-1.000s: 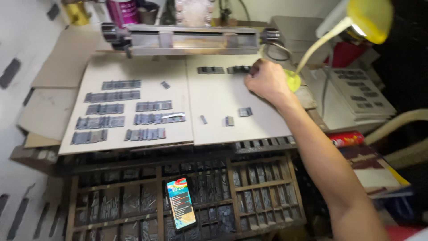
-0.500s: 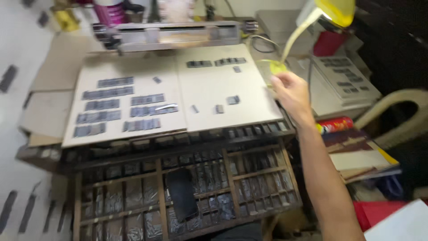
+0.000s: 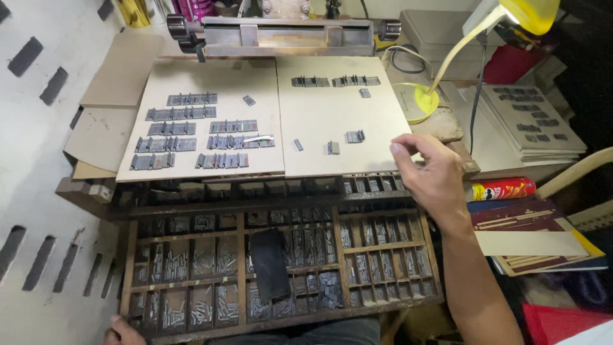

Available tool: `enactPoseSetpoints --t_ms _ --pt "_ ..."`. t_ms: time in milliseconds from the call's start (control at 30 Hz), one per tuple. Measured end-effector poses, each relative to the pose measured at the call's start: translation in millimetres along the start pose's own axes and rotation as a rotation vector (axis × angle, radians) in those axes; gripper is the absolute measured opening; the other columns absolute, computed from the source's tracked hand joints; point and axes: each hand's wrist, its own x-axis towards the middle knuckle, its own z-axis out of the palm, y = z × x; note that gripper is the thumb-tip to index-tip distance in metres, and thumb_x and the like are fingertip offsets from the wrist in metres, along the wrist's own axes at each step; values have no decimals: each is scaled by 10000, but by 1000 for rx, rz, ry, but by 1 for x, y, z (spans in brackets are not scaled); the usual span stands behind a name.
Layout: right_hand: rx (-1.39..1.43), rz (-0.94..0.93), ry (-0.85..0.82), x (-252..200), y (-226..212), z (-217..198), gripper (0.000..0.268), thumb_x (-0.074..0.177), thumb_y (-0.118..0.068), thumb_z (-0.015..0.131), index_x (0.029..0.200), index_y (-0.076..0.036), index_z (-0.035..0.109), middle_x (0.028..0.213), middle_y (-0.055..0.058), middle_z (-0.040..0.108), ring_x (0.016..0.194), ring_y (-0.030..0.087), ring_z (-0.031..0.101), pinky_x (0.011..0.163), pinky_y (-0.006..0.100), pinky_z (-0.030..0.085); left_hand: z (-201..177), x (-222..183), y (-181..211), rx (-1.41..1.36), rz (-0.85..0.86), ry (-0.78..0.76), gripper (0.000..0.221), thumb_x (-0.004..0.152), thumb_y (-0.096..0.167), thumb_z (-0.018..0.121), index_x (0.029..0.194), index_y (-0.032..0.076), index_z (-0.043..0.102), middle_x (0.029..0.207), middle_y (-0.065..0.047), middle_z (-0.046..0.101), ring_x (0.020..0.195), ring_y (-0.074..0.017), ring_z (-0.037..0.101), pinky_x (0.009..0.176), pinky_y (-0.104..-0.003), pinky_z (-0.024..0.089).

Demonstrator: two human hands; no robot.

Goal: The person picks up metal typesetting blocks from a wooden tray by hand and arranges them onto a cardboard backing to form a layout.

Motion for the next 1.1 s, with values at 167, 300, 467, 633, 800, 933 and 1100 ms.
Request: enactPoseSetpoints --t_ms 167,300,467,633,800,933,1100 --pt "-8 123 -124 22 -21 6 254 1000 -214 609 1162 -63 733 1098 87 768 982 180 692 791 307 573 -35 -5 31 50 -3 -90 708 1410 346 593 814 -27 682 666 -141 529 598 -262 427 606 -439 354" --pt "28 305 -205 37 -31 8 289 1004 -255 570 1202 -114 726 1149 38 761 1019 138 676 877 309 557 -61 -7 56 60 -47 -182 729 1395 348 582 774 -18 688 628 -111 535 561 -258 452 582 -432 374" --pt "-7 347 -220 46 -34 13 282 1014 -284 575 1203 -148 734 1008 -14 751 763 77 588 655 248 498 -58 -5 52 47 -1 -156 752 1408 332 583 732 3 588 611 -116 470 558 -257 418 572 -433 337" --pt "-17 400 -235 52 -41 14 249 1000 -309 594 1156 -185 744 934 -62 721 806 48 596 743 234 520 -68 -6 63 90 15 -157 730 1395 363 571 802 -45 692 639 -191 582 586 -319 507 605 -467 391" --pt "-154 291 -229 60 -16 26 284 1018 -439 578 1077 -227 757 748 -80 642 679 63 540 646 276 462 -67 -7 65 32 -74 -204 698 1412 332 601 772 52 604 663 -66 485 585 -228 407 569 -430 345" --pt "-151 273 -230 65 -16 27 322 1004 -440 572 1078 -194 765 670 -72 611 607 81 522 636 294 460 -67 -5 68 81 -72 -199 762 1403 391 536 800 -48 691 668 -179 595 626 -319 511 625 -482 388" --pt "-89 182 -208 67 -8 28 321 1023 -365 584 1080 -117 780 638 -57 579 643 105 532 643 325 447 -58 -6 53 8 -13 -151 695 1412 300 605 793 -13 646 650 -141 518 606 -270 421 613 -458 329"
